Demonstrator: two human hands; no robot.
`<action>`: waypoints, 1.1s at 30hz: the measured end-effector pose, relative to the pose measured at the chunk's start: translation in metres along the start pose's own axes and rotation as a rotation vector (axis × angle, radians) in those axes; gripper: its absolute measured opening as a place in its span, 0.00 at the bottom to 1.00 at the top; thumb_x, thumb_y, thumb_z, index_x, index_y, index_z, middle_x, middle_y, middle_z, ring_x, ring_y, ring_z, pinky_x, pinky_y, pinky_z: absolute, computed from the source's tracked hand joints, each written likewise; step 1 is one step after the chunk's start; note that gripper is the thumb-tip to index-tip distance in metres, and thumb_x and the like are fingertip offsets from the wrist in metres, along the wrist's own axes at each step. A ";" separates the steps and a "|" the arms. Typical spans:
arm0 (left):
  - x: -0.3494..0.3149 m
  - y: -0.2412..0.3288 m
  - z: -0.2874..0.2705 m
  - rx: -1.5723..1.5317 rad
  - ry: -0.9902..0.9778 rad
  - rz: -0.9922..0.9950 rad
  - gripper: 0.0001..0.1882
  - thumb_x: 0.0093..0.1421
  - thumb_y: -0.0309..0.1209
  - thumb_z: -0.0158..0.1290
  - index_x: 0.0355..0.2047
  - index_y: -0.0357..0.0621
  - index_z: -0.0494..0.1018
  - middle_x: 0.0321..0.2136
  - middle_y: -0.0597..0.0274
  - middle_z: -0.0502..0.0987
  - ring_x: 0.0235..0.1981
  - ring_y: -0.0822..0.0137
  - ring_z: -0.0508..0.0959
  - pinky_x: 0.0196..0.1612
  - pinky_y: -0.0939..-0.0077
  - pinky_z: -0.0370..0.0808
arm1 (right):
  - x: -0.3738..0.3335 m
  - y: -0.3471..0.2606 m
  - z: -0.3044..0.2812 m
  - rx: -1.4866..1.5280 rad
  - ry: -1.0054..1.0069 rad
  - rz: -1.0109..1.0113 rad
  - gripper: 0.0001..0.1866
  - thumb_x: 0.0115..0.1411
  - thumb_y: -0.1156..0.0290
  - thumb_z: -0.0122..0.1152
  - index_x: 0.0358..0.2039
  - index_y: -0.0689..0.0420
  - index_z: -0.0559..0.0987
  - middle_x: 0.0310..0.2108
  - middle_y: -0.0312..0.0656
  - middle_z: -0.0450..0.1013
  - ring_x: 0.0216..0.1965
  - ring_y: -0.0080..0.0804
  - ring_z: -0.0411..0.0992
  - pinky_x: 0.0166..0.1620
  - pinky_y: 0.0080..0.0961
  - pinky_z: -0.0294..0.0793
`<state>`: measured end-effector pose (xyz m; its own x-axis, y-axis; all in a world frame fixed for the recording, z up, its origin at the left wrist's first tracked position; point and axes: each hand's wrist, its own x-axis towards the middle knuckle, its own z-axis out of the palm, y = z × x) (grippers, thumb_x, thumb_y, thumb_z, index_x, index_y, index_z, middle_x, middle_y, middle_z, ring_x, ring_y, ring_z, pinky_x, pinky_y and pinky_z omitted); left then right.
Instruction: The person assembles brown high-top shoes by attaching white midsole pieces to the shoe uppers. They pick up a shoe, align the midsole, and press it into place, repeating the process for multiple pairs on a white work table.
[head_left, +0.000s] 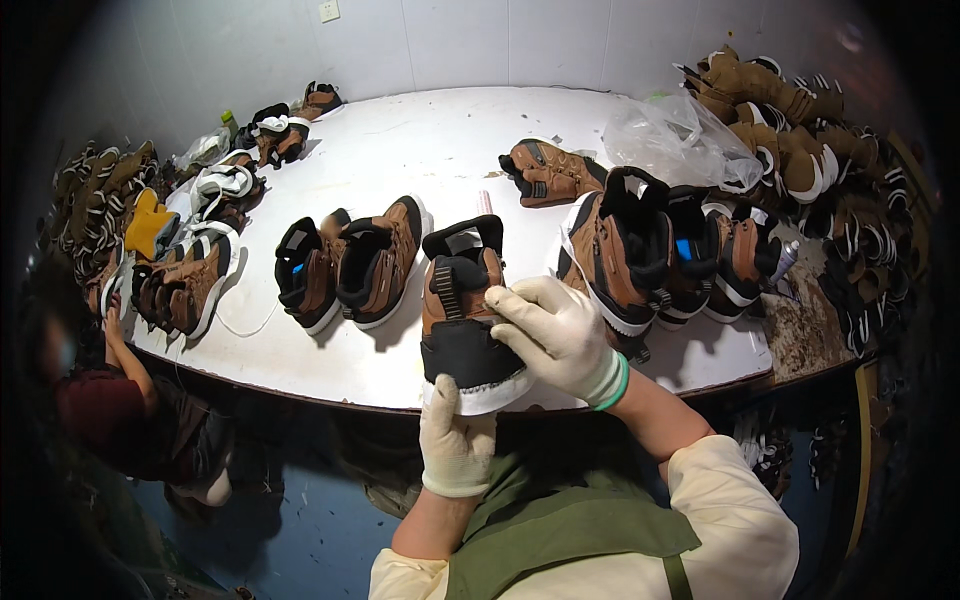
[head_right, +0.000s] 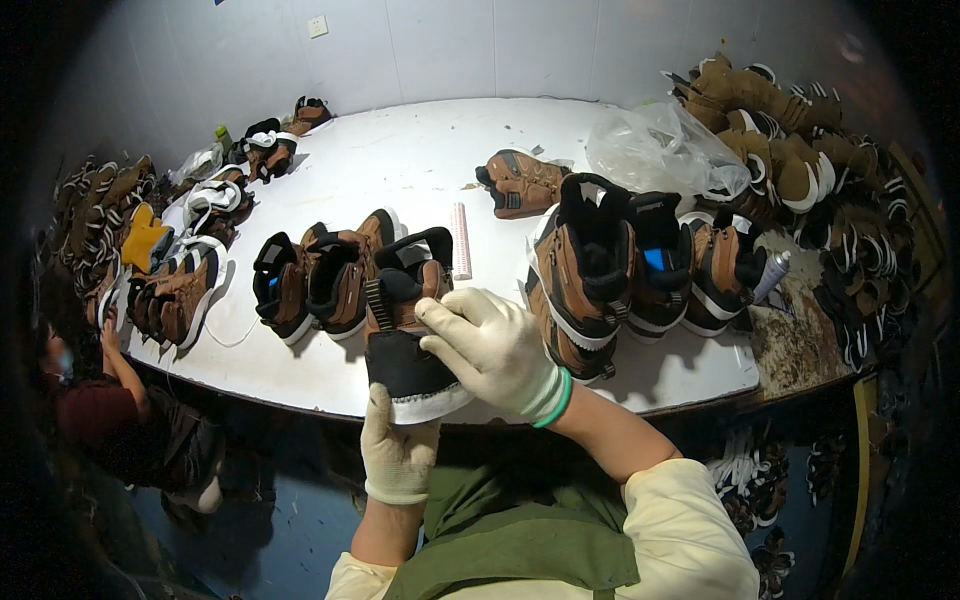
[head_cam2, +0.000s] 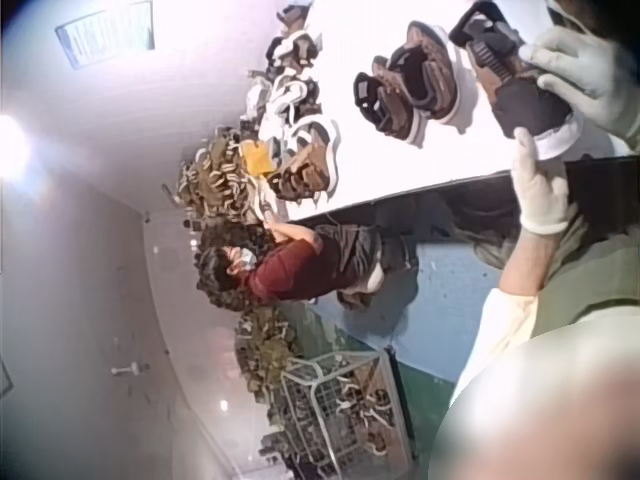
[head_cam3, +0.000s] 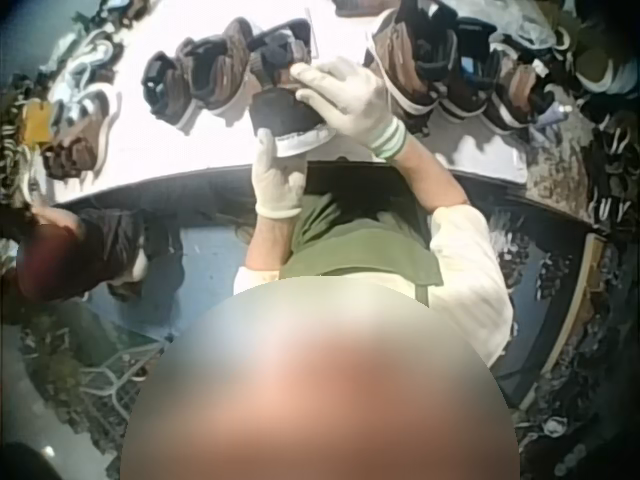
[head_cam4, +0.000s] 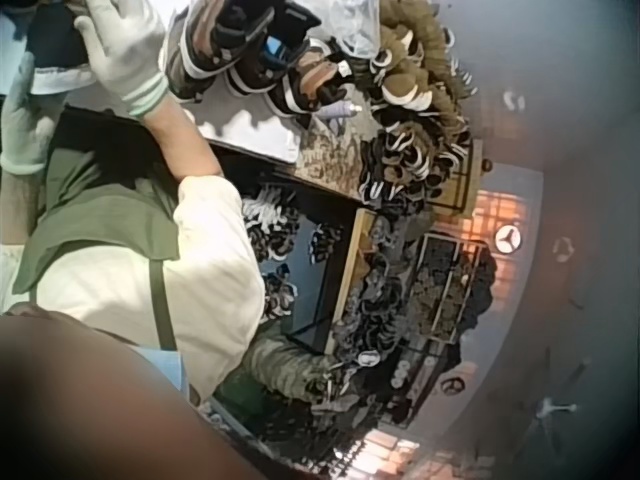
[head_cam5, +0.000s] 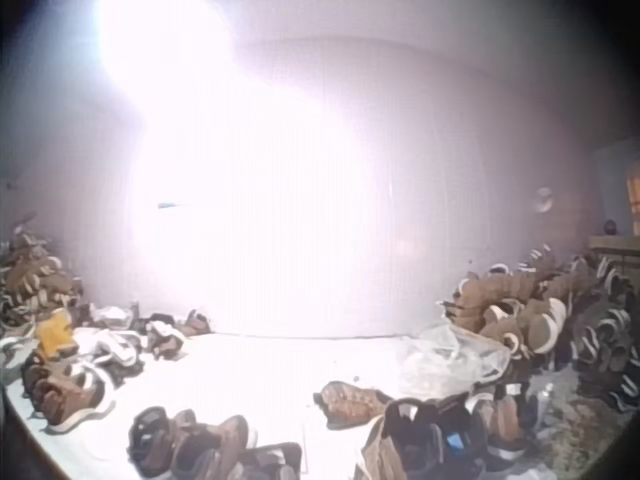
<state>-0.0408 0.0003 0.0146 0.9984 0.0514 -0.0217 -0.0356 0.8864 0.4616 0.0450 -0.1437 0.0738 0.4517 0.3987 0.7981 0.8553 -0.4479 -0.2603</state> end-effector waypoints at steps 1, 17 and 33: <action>0.000 0.000 -0.001 -0.001 -0.001 0.005 0.25 0.69 0.41 0.45 0.61 0.40 0.61 0.58 0.52 0.68 0.59 0.56 0.69 0.64 0.55 0.65 | 0.002 -0.002 0.000 -0.019 -0.002 -0.013 0.18 0.51 0.72 0.68 0.43 0.61 0.79 0.29 0.40 0.71 0.27 0.33 0.74 0.28 0.28 0.74; 0.025 -0.016 -0.091 -0.440 -0.208 0.030 0.31 0.62 0.47 0.53 0.61 0.46 0.65 0.61 0.56 0.67 0.63 0.54 0.64 0.68 0.51 0.54 | -0.084 -0.018 0.014 1.001 -0.228 1.279 0.16 0.65 0.59 0.59 0.36 0.62 0.78 0.20 0.33 0.70 0.15 0.13 0.58 0.20 0.14 0.58; -0.023 -0.021 -0.143 0.408 0.071 -0.400 0.26 0.63 0.50 0.53 0.44 0.37 0.75 0.38 0.55 0.79 0.31 0.64 0.75 0.44 0.68 0.73 | -0.106 -0.003 0.074 1.575 0.176 1.541 0.20 0.66 0.60 0.57 0.18 0.45 0.65 0.12 0.24 0.57 0.10 0.14 0.50 0.16 0.17 0.47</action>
<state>-0.0695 0.0460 -0.1212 0.9251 -0.2075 -0.3181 0.3775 0.5945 0.7099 0.0131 -0.1252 -0.0506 0.8374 0.3779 -0.3950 -0.5463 0.6047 -0.5796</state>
